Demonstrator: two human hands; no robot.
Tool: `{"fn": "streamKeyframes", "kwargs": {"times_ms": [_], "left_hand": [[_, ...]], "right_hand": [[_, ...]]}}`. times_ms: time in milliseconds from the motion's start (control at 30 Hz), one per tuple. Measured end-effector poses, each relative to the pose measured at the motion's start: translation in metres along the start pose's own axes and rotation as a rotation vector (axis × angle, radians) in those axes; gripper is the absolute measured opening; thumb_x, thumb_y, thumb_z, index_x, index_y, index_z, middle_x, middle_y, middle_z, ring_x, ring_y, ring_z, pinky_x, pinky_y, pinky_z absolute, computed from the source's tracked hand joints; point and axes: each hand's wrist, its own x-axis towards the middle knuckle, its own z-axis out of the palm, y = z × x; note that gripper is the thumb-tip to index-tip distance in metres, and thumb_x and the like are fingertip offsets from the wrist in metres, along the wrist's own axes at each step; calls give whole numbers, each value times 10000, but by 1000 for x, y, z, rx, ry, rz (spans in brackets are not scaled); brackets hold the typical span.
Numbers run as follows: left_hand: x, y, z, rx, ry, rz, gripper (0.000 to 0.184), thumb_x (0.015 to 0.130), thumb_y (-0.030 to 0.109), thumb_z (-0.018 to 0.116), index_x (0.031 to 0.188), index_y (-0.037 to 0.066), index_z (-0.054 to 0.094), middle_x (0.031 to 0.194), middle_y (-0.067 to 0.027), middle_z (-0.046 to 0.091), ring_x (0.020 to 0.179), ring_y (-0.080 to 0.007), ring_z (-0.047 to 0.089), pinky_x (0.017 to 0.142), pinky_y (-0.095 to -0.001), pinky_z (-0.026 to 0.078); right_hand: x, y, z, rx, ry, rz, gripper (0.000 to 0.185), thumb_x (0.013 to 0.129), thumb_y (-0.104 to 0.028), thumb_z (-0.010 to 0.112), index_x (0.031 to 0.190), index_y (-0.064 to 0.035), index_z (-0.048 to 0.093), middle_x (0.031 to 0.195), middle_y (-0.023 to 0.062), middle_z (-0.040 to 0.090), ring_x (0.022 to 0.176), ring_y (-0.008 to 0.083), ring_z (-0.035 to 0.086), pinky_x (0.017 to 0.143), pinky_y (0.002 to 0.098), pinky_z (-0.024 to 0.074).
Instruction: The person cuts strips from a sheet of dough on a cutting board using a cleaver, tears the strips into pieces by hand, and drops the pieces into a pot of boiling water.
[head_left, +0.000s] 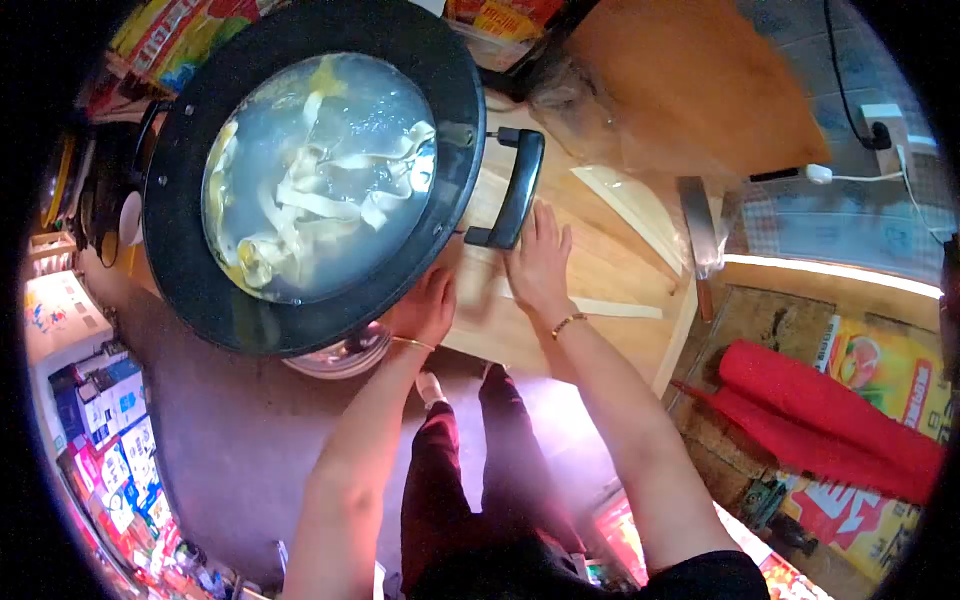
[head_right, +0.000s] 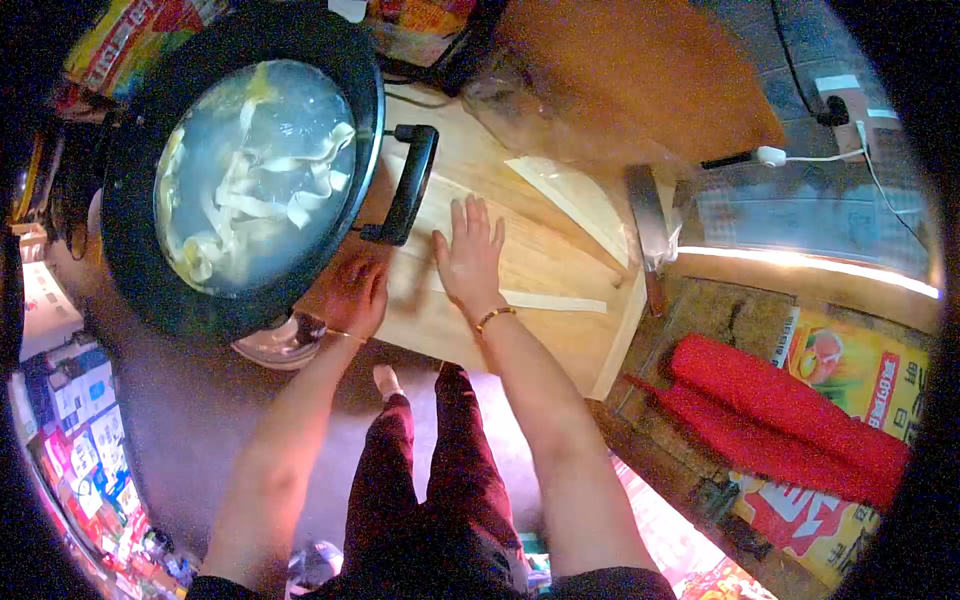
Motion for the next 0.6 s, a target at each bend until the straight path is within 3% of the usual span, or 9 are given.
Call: {"fn": "streamKeyframes", "kwargs": {"times_ms": [33, 133, 600], "left_hand": [[-1, 0, 0, -21, 10, 7, 161, 719, 156, 599, 865, 105, 554, 897, -85, 548, 838, -305, 524, 710, -414, 426], [-7, 1, 1, -16, -25, -16, 181, 721, 150, 603, 888, 109, 549, 907, -88, 546, 852, -308, 521, 724, -413, 425], [-10, -3, 7, 31, -81, -3, 206, 774, 182, 551, 955, 87, 531, 953, -128, 538, 869, -328, 509, 737, -415, 422]], "right_hand": [[0, 11, -6, 157, -51, 11, 514, 848, -350, 392, 1240, -22, 341, 1328, 155, 269, 1258, 259, 196, 1014, 467, 117], [-6, 20, -5, -92, 42, 31, 500, 845, -340, 396, 1228, -21, 354, 1322, 147, 284, 1254, 256, 205, 1013, 465, 123], [-19, 27, -4, -52, 37, 18, 453, 826, -301, 438, 1186, -29, 404, 1279, 117, 349, 1227, 232, 258, 999, 480, 144]]}}
